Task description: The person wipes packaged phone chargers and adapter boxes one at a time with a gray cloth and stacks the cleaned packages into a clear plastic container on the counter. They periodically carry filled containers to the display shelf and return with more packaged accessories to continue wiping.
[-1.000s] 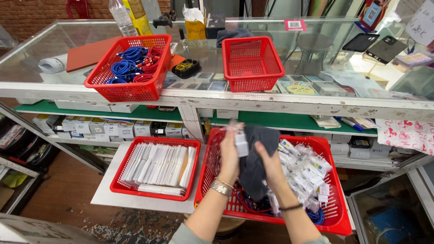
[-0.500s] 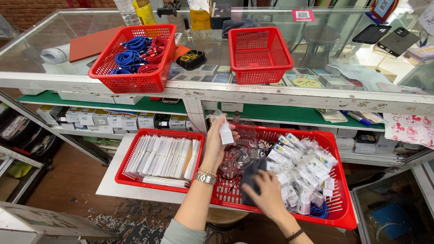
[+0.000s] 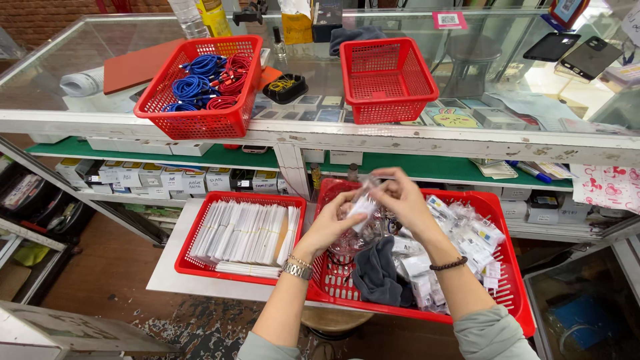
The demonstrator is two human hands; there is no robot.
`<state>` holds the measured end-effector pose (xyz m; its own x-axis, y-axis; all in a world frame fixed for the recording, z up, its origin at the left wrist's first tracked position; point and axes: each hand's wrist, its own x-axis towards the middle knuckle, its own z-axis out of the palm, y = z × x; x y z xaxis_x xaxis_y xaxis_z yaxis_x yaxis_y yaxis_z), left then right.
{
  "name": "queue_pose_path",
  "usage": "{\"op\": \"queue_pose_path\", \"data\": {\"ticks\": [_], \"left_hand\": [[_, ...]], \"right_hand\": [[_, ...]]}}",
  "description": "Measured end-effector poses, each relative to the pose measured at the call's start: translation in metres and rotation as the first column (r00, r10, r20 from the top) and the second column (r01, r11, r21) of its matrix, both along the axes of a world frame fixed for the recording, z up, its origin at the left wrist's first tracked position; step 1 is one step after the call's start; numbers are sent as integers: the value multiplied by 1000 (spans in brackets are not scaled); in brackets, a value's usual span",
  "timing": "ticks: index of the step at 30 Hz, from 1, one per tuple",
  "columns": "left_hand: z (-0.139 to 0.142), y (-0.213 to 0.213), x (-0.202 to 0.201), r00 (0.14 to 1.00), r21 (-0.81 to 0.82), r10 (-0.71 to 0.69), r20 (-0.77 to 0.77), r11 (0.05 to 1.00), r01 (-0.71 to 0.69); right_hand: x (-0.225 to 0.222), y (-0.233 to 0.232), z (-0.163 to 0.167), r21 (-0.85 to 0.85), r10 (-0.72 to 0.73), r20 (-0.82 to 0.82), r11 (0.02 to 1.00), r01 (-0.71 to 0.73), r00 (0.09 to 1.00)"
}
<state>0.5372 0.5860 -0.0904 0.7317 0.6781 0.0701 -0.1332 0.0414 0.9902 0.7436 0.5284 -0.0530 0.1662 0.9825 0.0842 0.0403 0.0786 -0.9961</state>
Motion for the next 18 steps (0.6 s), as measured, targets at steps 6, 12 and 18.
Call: {"op": "queue_pose_path", "data": {"ticks": [6,12,18], "left_hand": [[-2,1,1,974,63,186,131,979,-195],[15,11,-3,940,232,331,87,911,-342],[11,39,-22,844,436,400,-357,870,-228]], "right_hand": [[-16,15,-38,-119,-175,-336,983,142,925],[-30,27,-35,6,-32,-95,999,33,995],[-22,71,-11,-112,162,611,987,-119,775]]}}
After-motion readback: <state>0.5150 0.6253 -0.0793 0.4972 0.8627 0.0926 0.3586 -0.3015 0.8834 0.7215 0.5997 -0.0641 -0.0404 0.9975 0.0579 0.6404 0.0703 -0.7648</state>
